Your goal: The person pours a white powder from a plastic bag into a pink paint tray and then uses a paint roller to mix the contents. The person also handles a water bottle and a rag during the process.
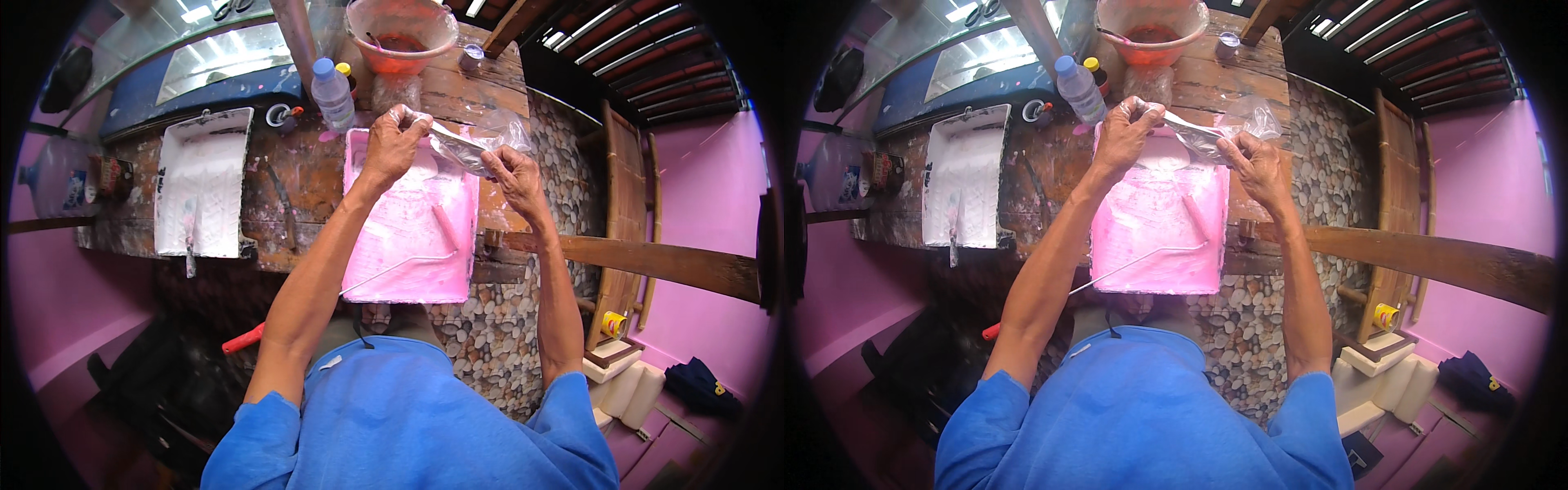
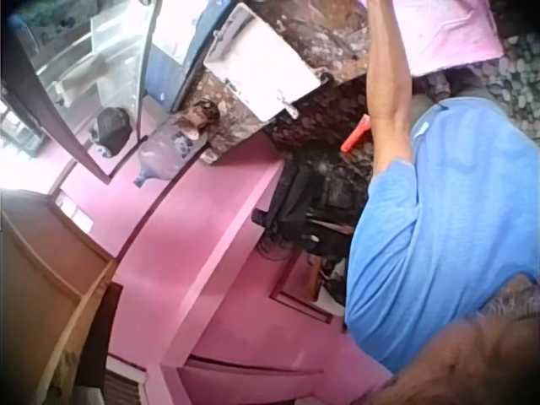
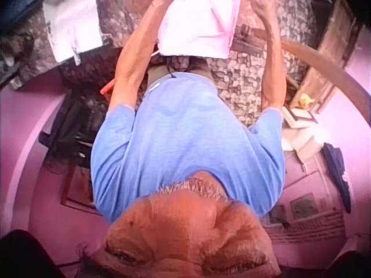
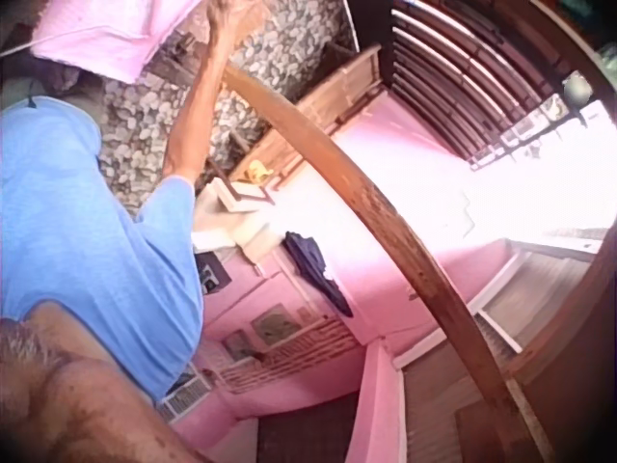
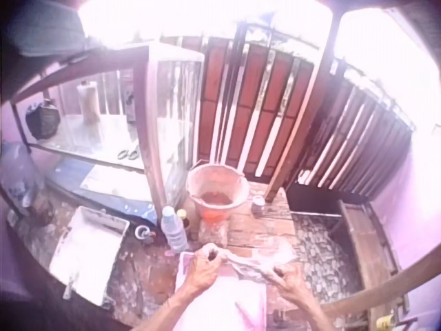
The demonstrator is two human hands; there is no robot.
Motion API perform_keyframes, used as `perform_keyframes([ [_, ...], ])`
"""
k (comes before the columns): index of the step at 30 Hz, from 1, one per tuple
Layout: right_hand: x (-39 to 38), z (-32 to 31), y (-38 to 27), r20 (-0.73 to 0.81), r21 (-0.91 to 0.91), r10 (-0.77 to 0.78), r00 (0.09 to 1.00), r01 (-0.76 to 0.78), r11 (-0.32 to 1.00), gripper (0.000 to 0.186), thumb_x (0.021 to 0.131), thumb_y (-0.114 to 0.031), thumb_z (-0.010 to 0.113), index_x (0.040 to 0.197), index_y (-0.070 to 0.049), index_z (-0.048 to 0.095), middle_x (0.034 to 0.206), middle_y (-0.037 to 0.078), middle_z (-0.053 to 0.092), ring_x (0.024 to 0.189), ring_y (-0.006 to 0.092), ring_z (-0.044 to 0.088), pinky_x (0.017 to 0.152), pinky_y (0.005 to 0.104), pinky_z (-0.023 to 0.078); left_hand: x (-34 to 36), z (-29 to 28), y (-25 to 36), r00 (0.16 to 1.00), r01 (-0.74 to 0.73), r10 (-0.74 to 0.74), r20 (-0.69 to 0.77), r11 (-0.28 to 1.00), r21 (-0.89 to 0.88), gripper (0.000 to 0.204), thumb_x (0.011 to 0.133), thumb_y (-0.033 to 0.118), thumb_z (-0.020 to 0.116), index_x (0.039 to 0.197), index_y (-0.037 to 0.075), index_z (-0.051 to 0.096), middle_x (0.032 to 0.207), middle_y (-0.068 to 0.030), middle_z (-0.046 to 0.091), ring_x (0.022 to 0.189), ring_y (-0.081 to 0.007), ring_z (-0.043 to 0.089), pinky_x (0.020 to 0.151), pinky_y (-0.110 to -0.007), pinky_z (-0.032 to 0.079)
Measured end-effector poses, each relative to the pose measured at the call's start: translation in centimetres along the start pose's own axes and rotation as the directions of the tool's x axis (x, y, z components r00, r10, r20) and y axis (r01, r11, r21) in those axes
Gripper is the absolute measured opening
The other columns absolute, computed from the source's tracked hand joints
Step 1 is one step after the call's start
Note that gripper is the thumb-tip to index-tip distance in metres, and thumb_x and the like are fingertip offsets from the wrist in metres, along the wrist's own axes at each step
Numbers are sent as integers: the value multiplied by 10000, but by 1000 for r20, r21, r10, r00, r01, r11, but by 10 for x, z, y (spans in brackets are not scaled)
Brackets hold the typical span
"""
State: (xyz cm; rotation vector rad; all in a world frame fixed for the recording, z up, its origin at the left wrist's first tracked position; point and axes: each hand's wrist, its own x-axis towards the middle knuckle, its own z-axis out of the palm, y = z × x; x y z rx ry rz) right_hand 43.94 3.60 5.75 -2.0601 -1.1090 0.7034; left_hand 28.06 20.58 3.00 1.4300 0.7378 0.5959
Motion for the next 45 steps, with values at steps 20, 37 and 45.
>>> perform_keyframes([
  [20, 0, 5, -10, -17, 39, -184, 983, 184, 982, 162, 854, -94, 558, 934, 29, 628, 727, 47, 618, 688, 107, 566, 647, 294, 465, 4, -19, 11, 846, -533, 350, 403, 595, 602, 243, 840, 263, 651, 848, 29, 585, 773, -120, 639, 717, -254, 622, 638, -361, 462],
  [37, 13, 9, -32, -114, -141, -123, 986, 106, 984, 164, 722, -89, 655, 864, -7, 663, 752, 129, 653, 699, 215, 621, 680, 344, 481, 20, -5, 32, 832, -535, 241, 500, 587, 607, 294, 795, 322, 679, 832, 35, 628, 721, -108, 616, 688, -251, 603, 642, -377, 448],
  [45, 20, 12, -29, -21, -174, -88, 996, 83, 981, 169, 786, -123, 585, 878, 11, 634, 671, 98, 560, 638, 174, 534, 633, 335, 447, 21, -6, 29, 820, -565, 348, 454, 618, 547, 220, 768, 203, 698, 808, 23, 577, 700, -119, 601, 682, -261, 601, 640, -386, 444],
])
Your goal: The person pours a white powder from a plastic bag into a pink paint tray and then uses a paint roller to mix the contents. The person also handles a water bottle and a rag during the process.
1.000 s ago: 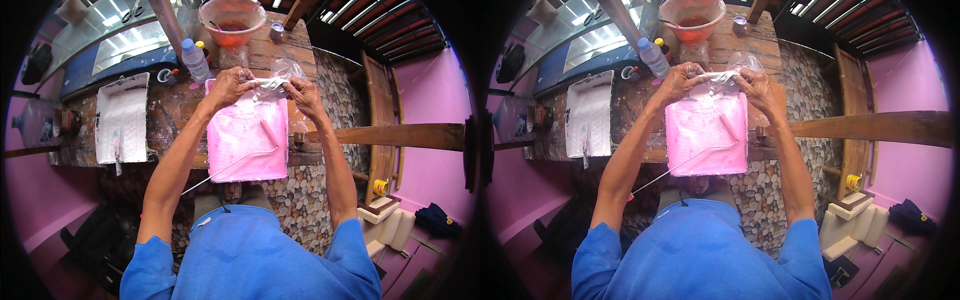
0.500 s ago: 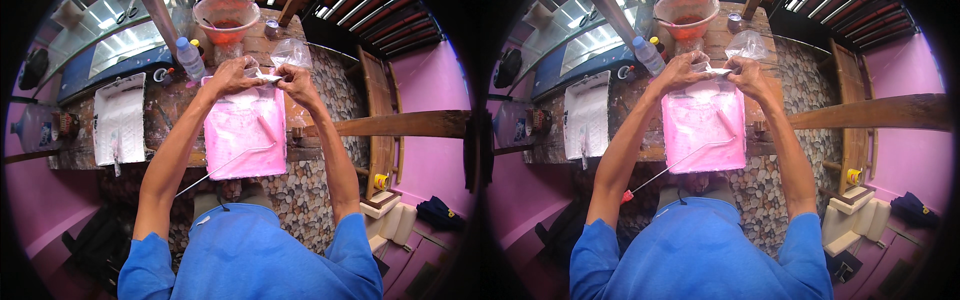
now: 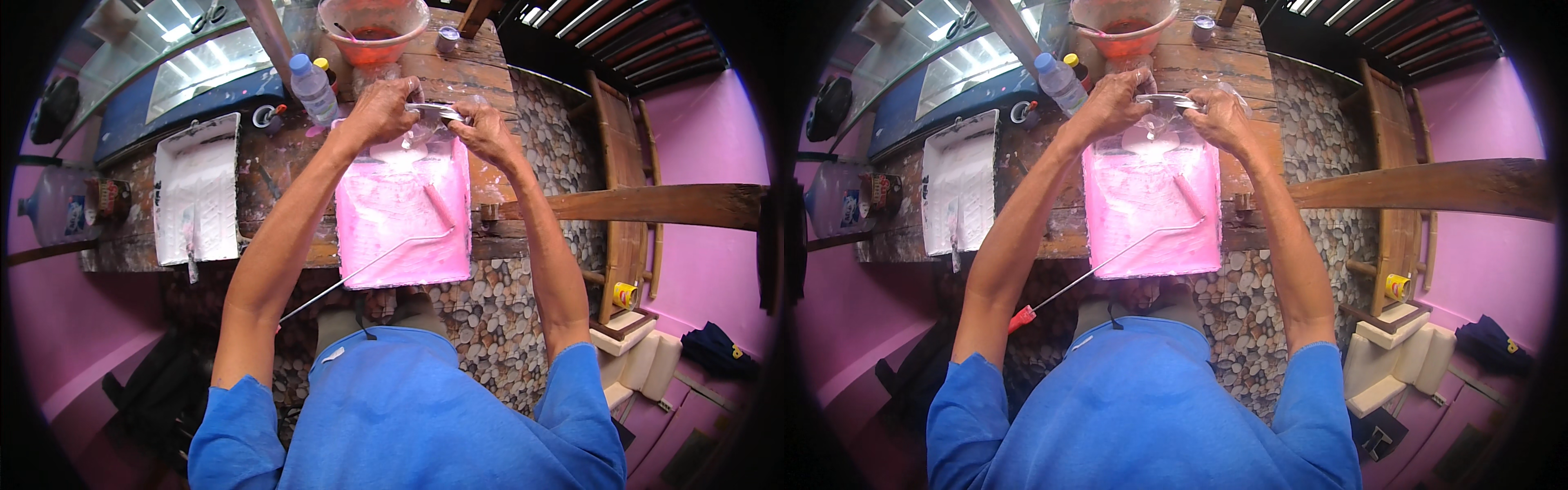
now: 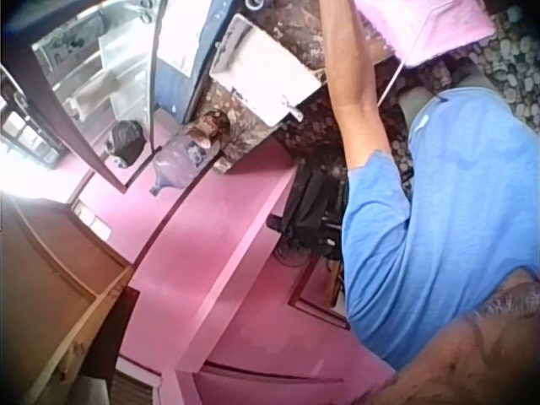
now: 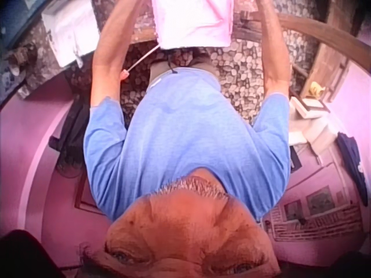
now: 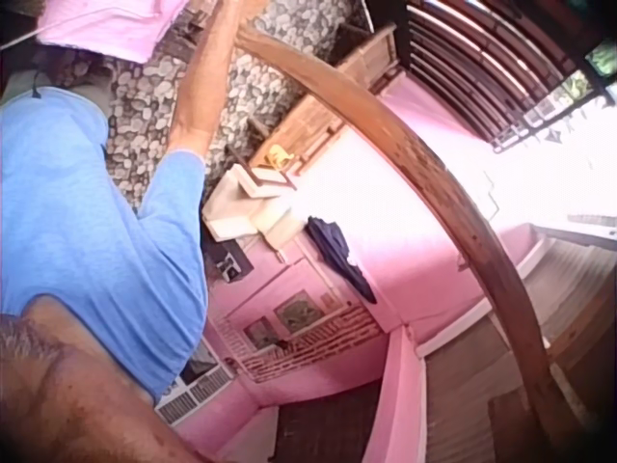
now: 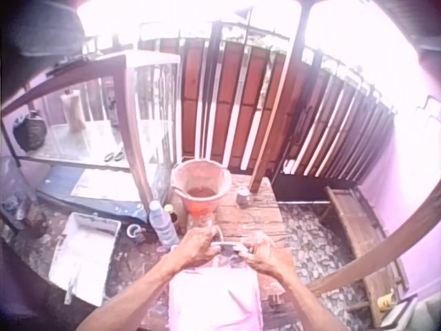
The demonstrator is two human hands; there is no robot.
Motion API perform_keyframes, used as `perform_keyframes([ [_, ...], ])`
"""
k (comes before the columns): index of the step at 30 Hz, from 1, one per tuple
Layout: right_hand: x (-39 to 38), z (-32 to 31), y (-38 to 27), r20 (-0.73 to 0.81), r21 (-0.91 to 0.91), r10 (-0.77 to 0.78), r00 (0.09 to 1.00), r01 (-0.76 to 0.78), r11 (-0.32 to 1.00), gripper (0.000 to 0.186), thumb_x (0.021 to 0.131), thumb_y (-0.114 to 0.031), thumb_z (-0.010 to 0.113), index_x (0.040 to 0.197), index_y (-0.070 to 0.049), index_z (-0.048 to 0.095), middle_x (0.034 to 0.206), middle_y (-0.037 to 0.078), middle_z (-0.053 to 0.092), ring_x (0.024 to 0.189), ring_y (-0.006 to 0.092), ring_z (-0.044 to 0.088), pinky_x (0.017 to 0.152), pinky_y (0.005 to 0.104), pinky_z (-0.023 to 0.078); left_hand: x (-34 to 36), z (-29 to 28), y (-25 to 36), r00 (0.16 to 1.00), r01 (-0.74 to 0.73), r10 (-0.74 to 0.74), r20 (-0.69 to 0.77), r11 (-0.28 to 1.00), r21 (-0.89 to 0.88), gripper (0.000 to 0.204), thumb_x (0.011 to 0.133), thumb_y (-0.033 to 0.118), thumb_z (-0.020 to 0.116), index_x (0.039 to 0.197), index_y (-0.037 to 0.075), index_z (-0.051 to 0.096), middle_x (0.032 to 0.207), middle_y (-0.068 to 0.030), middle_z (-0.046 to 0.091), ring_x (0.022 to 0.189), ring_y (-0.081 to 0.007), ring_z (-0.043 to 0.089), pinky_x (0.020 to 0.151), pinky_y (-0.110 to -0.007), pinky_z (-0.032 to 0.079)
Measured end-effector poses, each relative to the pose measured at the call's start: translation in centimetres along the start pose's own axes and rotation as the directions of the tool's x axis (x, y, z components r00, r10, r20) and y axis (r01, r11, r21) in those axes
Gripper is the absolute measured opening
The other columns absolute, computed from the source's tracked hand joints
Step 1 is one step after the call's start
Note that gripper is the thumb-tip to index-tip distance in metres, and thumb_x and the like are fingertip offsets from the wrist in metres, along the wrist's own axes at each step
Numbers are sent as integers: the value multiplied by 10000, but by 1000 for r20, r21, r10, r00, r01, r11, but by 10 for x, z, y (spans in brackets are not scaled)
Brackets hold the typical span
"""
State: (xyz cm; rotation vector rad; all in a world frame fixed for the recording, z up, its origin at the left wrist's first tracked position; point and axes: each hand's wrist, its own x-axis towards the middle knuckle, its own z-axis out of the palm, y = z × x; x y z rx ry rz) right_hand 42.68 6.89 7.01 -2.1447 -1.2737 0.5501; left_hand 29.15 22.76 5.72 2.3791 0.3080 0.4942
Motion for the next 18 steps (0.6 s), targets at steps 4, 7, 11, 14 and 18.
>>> perform_keyframes([
  [4, 1, -3, 0, 47, 6, 25, 999, -25, 1000, 186, 759, -124, 607, 894, -11, 667, 748, 155, 644, 706, 254, 621, 704, 363, 476, -3, -8, 6, 985, 128, -112, 130, 984, -123, 178, 794, 176, 670, 831, 18, 595, 689, -136, 600, 665, -258, 600, 619, -389, 438],
  [7, 0, 0, 4, -11, -17, -27, 1000, 27, 999, 183, 765, -127, 615, 892, -5, 665, 783, 155, 649, 734, 253, 621, 719, 361, 474, -4, -5, 0, 984, 100, -92, 151, 994, -44, 166, 824, 171, 639, 881, 17, 616, 685, -150, 597, 648, -245, 591, 600, -381, 431],
  [11, 1, 0, 1, -83, -89, -67, 994, 59, 994, 201, 784, -139, 611, 924, -4, 660, 866, 166, 651, 778, 257, 621, 737, 359, 471, -4, 7, -12, 997, 13, -15, 82, 1000, 22, 187, 838, 177, 622, 937, 17, 623, 709, -160, 606, 646, -237, 585, 618, -388, 436],
  [14, 6, 1, 5, 10, -62, -75, 997, 75, 995, 236, 802, -149, 593, 974, 4, 647, 903, 168, 647, 800, 265, 622, 738, 365, 470, -5, 8, -10, 996, 60, -60, 71, 998, -2, 181, 834, 162, 613, 949, 23, 627, 742, -158, 624, 672, -232, 602, 648, -387, 450],
  [18, 7, 1, 3, 114, 42, -47, 992, 43, 998, 256, 825, -162, 580, 1001, 15, 638, 892, 143, 648, 782, 215, 614, 713, 351, 474, -9, 10, -22, 996, 85, -86, 2, 990, -111, 158, 820, 132, 607, 946, 42, 638, 791, -123, 653, 706, -211, 616, 678, -360, 471],
])
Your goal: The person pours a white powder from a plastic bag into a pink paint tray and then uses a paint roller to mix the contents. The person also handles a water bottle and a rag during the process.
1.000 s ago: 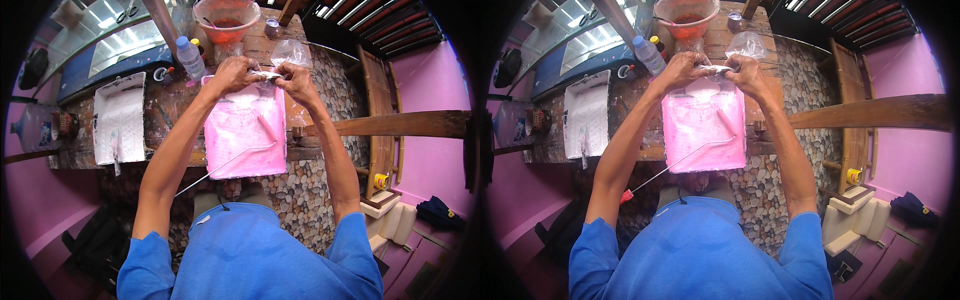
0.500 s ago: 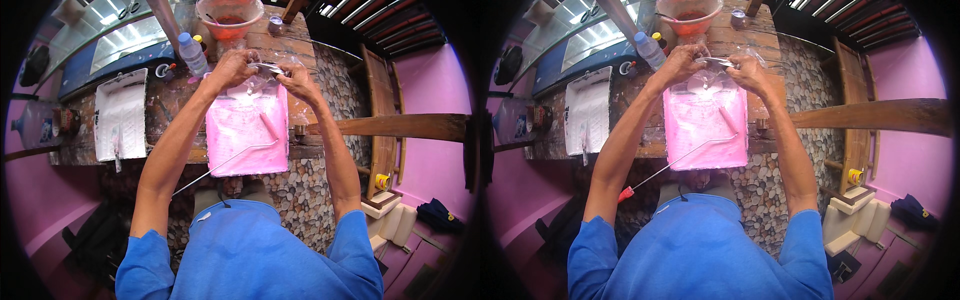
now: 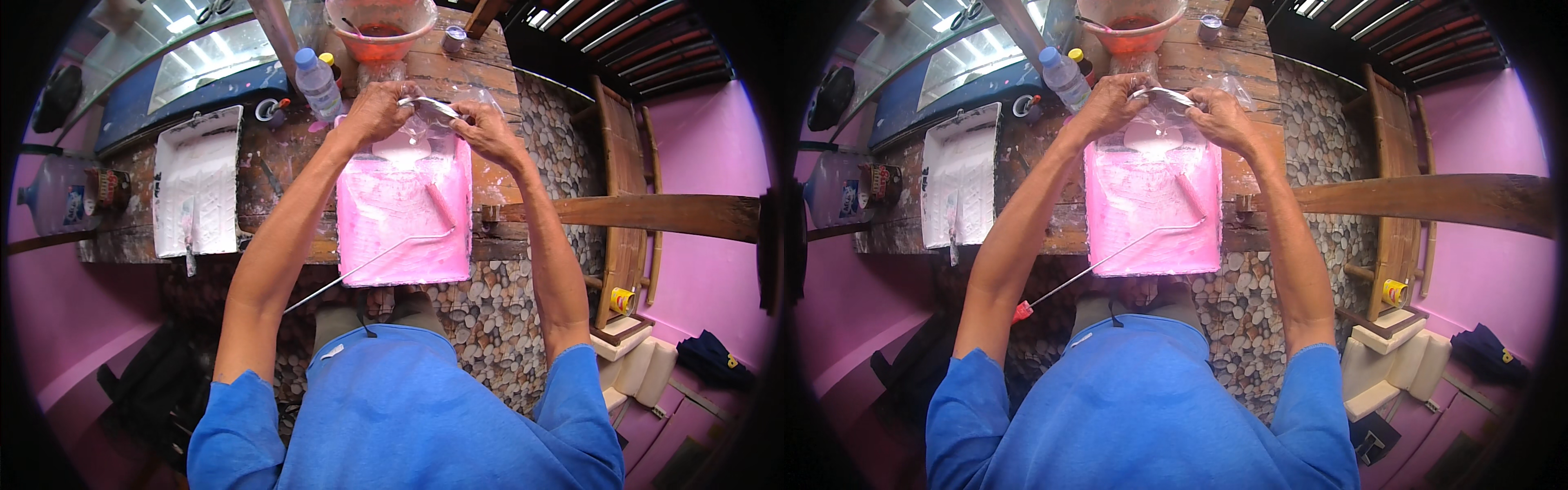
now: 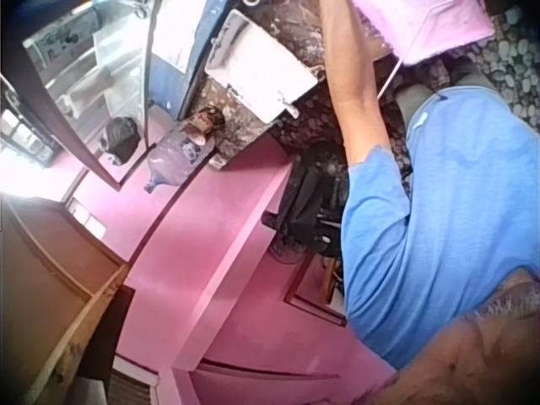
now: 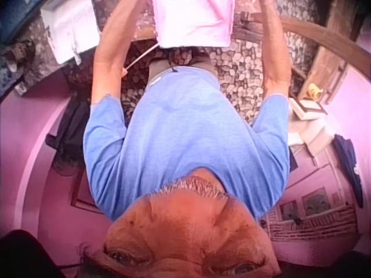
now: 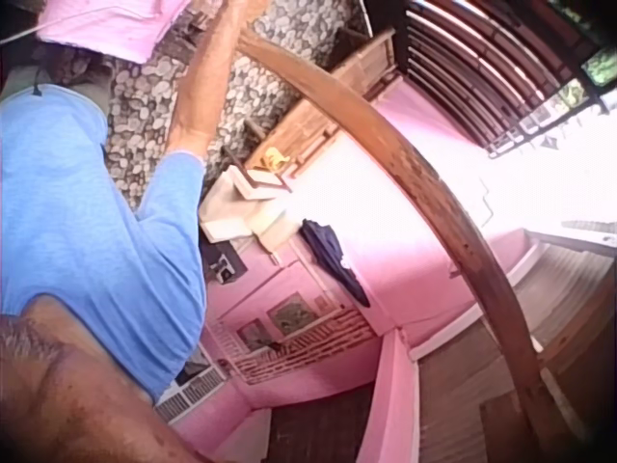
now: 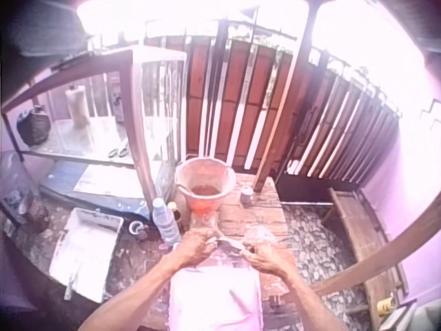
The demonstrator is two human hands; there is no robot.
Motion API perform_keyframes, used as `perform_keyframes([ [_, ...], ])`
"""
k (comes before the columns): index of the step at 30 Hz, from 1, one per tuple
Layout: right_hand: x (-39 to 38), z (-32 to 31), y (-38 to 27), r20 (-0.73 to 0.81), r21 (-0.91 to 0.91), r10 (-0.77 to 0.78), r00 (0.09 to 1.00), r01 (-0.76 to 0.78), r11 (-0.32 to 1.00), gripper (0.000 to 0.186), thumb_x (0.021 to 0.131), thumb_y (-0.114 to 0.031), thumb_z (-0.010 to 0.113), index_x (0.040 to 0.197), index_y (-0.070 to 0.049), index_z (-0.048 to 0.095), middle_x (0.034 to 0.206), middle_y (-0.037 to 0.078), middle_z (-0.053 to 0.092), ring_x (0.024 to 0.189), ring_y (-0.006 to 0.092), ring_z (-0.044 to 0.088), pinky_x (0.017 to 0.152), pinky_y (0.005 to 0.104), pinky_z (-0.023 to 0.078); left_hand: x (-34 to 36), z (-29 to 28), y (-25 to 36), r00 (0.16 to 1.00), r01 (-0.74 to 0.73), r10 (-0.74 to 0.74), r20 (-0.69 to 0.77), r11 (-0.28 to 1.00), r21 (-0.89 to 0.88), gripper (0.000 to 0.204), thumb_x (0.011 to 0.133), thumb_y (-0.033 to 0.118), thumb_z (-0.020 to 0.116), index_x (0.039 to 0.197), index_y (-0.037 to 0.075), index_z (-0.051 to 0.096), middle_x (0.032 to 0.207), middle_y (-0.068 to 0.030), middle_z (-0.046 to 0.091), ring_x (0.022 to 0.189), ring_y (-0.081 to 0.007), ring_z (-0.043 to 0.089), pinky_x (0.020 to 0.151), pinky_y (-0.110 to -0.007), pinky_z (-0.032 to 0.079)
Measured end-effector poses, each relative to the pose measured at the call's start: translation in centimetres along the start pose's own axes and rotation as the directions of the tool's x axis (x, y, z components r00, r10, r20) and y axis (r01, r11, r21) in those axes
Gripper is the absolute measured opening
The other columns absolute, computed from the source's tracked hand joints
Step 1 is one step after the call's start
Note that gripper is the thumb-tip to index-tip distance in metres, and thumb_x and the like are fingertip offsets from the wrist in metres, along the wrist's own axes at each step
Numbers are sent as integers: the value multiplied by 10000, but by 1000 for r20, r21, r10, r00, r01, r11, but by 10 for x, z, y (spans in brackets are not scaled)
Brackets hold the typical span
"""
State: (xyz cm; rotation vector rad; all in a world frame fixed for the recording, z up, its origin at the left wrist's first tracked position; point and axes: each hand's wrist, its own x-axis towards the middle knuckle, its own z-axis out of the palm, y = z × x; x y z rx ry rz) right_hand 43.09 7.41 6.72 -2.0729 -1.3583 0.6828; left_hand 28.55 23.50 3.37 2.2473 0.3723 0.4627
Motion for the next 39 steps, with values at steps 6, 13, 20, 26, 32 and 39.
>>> perform_keyframes([
  [6, 1, 6, 5, -30, 182, 28, 999, -22, 983, 155, 850, -106, 591, 941, 13, 629, 750, 30, 605, 682, 105, 543, 630, 268, 456, 0, -10, 5, 997, 47, -48, 60, 998, 30, 137, 805, 134, 642, 917, 56, 643, 782, -83, 655, 705, -171, 608, 666, -324, 473],
  [13, 2, 11, 0, -124, -41, -32, 992, 28, 999, 134, 805, -112, 644, 890, -8, 652, 753, 120, 653, 714, 196, 628, 668, 340, 486, 0, 2, 4, 999, -30, 29, 30, 999, 33, 219, 819, 221, 680, 820, 9, 623, 660, -68, 595, 617, -125, 522, 577, -323, 422],
  [20, 2, 10, -7, -92, 130, 31, 995, -19, 991, 169, 824, -157, 622, 895, -9, 657, 770, 132, 654, 721, 201, 629, 666, 338, 482, 2, 4, 5, 1000, -7, 8, 6, 996, -88, 200, 825, 205, 671, 859, 9, 652, 722, -78, 632, 669, -132, 570, 637, -302, 461],
  [26, 8, 13, 7, -162, 92, -40, 986, 55, 994, 183, 815, -172, 630, 842, 7, 660, 755, 108, 656, 669, 172, 606, 622, 331, 466, 0, 7, 12, 996, 44, -22, 83, 963, -267, 172, 774, 159, 644, 889, 30, 640, 780, -180, 647, 730, -325, 638, 655, -389, 486],
  [32, 11, 23, 7, -161, 79, 2, 987, 11, 997, 155, 820, -144, 614, 832, 7, 648, 726, 136, 635, 660, 217, 607, 627, 354, 465, 4, 19, 3, 988, -150, 150, 17, 989, -6, 212, 855, 219, 622, 860, 12, 574, 723, -184, 594, 705, -351, 593, 634, -403, 446],
  [39, 10, 19, 2, -215, -130, -153, 964, 127, 983, 252, 868, -248, 603, 852, 1, 636, 746, 190, 610, 661, 321, 588, 627, 390, 457, 7, 12, 5, 988, -142, 153, -24, 955, 262, 291, 902, 309, 556, 820, 31, 582, 682, -186, 580, 661, -356, 584, 614, -435, 447],
])
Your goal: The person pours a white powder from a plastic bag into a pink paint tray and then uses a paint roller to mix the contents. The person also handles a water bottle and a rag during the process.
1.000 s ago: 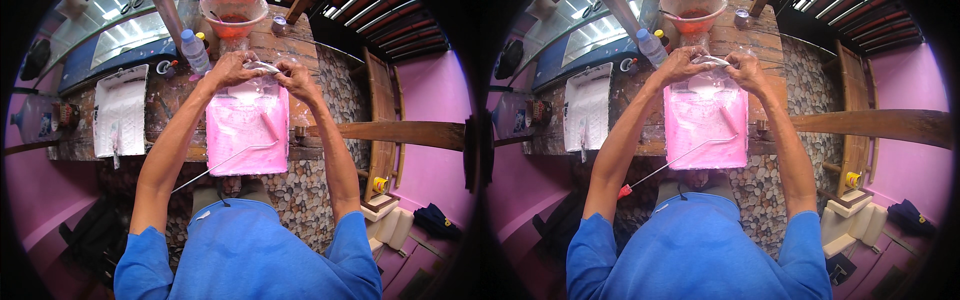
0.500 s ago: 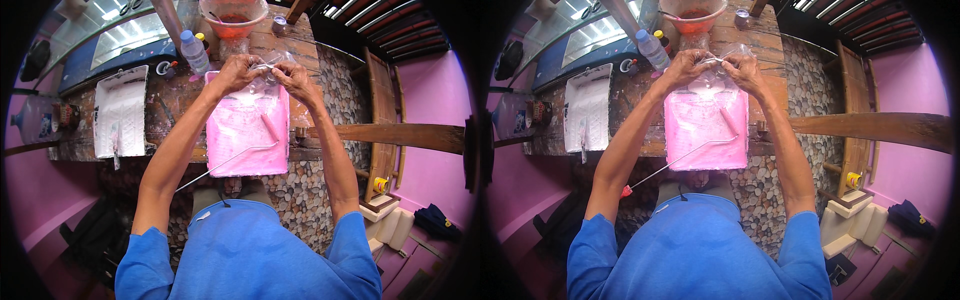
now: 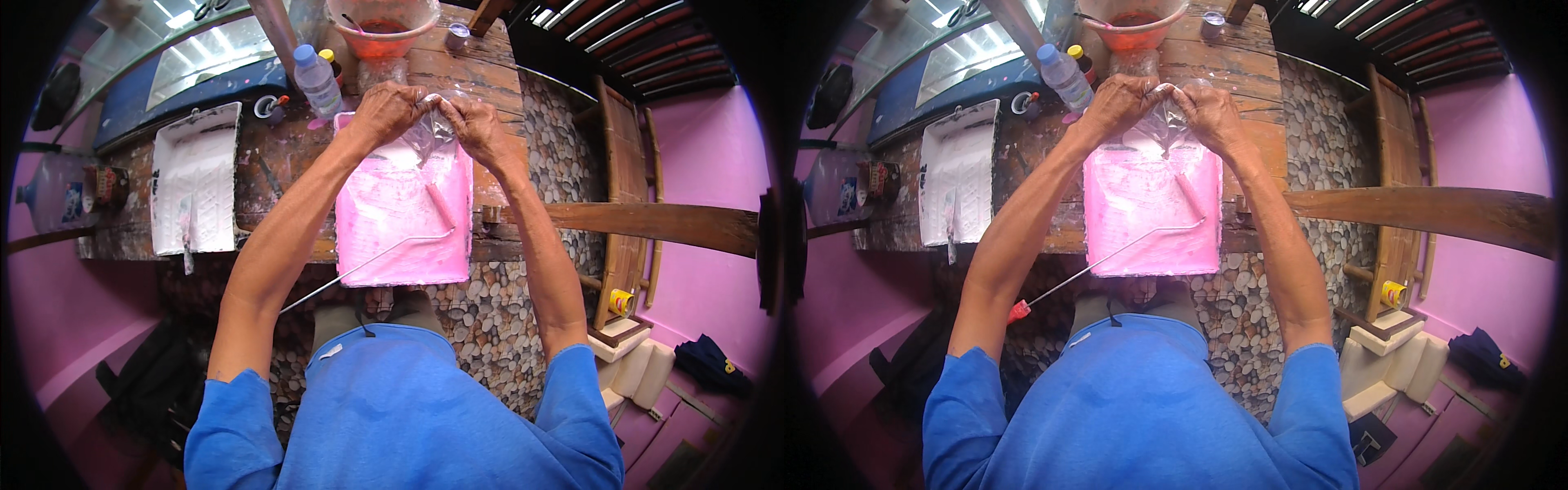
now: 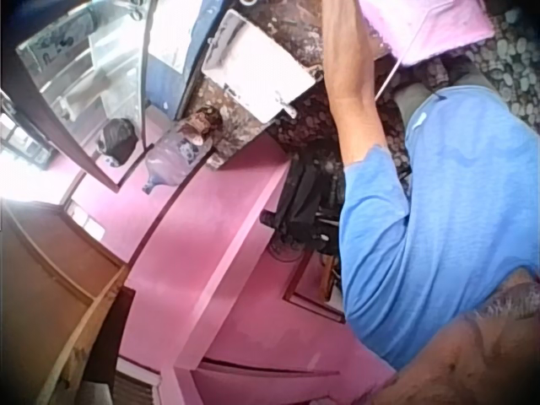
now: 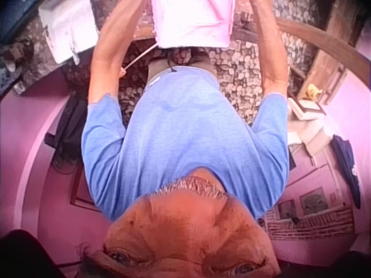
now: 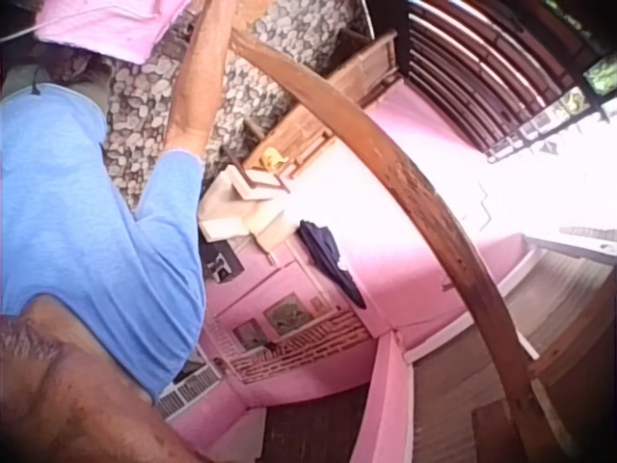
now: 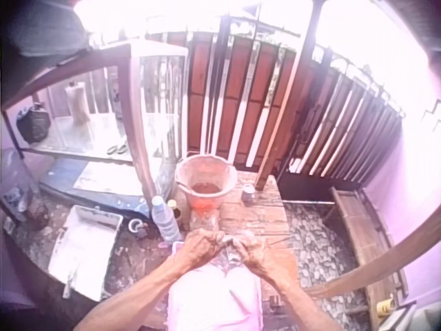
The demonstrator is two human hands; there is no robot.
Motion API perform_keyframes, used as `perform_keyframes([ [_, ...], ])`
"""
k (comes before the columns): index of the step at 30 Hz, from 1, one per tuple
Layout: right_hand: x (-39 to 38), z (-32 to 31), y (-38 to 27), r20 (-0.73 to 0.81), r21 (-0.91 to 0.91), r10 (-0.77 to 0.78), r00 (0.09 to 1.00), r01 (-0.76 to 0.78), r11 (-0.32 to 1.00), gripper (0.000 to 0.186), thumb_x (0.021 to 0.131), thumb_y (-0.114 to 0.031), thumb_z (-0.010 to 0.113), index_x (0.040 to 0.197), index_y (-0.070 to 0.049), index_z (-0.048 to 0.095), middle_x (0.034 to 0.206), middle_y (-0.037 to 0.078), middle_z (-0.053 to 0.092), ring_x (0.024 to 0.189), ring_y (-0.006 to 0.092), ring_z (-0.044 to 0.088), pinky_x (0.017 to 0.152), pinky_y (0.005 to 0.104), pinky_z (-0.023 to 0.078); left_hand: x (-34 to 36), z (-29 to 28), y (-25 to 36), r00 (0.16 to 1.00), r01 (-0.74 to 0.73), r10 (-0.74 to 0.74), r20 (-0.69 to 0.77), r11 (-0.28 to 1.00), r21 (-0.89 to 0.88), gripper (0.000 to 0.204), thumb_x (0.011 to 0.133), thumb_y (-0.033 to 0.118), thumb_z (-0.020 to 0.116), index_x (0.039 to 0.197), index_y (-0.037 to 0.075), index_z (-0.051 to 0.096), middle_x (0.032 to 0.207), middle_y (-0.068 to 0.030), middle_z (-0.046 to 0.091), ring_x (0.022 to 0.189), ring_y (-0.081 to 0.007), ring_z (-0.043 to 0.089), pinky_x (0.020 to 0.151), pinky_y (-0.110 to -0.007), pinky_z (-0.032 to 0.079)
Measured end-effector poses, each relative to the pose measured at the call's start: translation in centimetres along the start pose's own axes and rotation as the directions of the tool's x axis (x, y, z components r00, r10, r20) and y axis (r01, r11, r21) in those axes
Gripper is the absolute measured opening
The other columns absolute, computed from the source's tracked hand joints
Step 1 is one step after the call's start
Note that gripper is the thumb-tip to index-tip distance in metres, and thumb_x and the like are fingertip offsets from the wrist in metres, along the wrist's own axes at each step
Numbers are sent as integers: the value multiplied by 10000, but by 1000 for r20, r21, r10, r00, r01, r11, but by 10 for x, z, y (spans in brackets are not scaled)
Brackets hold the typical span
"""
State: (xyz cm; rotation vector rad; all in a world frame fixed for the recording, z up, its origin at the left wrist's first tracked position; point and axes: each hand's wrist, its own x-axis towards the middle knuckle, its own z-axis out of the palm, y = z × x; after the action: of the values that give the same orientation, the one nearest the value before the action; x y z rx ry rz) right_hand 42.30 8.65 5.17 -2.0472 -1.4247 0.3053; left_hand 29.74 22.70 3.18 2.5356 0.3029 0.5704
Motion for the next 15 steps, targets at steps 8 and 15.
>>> perform_keyframes([
  [8, -6, -17, -18, 104, 120, 54, 993, -66, 991, 225, 835, -208, 645, 898, 7, 632, 804, 130, 639, 722, 255, 629, 679, 370, 489, -2, -7, -5, 999, 24, -26, -36, 998, -57, 310, 901, 337, 561, 831, 39, 609, 646, -179, 570, 617, -352, 564, 585, -416, 446],
  [15, -10, -13, -3, -47, 173, -17, 999, 25, 985, 193, 759, -63, 606, 939, 2, 635, 885, 151, 641, 823, 262, 631, 764, 340, 494, -3, -34, 6, 936, 351, -308, 168, 824, -445, 451, 879, 477, 568, 905, 32, 638, 654, -57, 612, 559, -173, 542, 554, -340, 440],
])
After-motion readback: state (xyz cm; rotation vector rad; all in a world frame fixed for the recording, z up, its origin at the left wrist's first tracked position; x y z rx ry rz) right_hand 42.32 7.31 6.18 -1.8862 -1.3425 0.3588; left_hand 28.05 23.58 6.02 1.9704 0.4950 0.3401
